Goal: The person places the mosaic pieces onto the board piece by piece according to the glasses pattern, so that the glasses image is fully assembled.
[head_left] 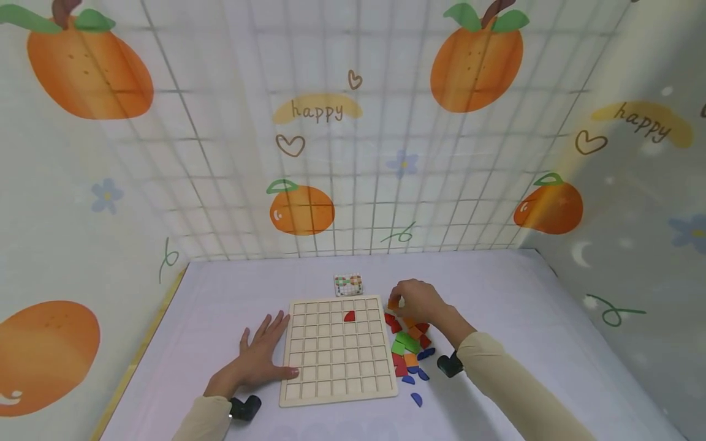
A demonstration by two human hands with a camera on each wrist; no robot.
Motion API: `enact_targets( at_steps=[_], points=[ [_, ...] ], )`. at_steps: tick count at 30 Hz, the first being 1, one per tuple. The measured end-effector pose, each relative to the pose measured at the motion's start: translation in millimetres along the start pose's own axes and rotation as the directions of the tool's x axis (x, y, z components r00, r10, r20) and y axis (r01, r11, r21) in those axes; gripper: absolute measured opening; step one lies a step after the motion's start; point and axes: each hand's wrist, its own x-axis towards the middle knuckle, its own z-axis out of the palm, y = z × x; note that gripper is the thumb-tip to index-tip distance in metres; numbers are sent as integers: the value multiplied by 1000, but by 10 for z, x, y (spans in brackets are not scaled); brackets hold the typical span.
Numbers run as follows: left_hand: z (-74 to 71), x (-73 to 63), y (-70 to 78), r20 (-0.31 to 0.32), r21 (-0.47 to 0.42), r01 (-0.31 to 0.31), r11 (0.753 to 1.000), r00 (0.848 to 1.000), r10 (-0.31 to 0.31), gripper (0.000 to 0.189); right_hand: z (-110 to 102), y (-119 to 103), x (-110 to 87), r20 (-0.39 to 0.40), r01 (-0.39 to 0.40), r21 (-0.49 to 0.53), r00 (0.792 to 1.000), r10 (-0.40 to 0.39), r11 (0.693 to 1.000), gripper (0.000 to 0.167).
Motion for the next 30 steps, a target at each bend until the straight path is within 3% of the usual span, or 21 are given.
enact_targets(
  at_steps=[12,24,30],
  points=[
    [29,17,-16,-13,-4,-9,1000,1000,9,131,198,-418,219,13,216,-5,976,-216,976,10],
    [12,7,-8,-20,5,2,1000,1000,-2,132,285,-508,238,-5,280,4,960,-280,960,6],
    [16,2,-12,-10,0,-2,1000,1000,2,132,294,-466,173,-38,257,25,966,-256,966,6]
  ],
)
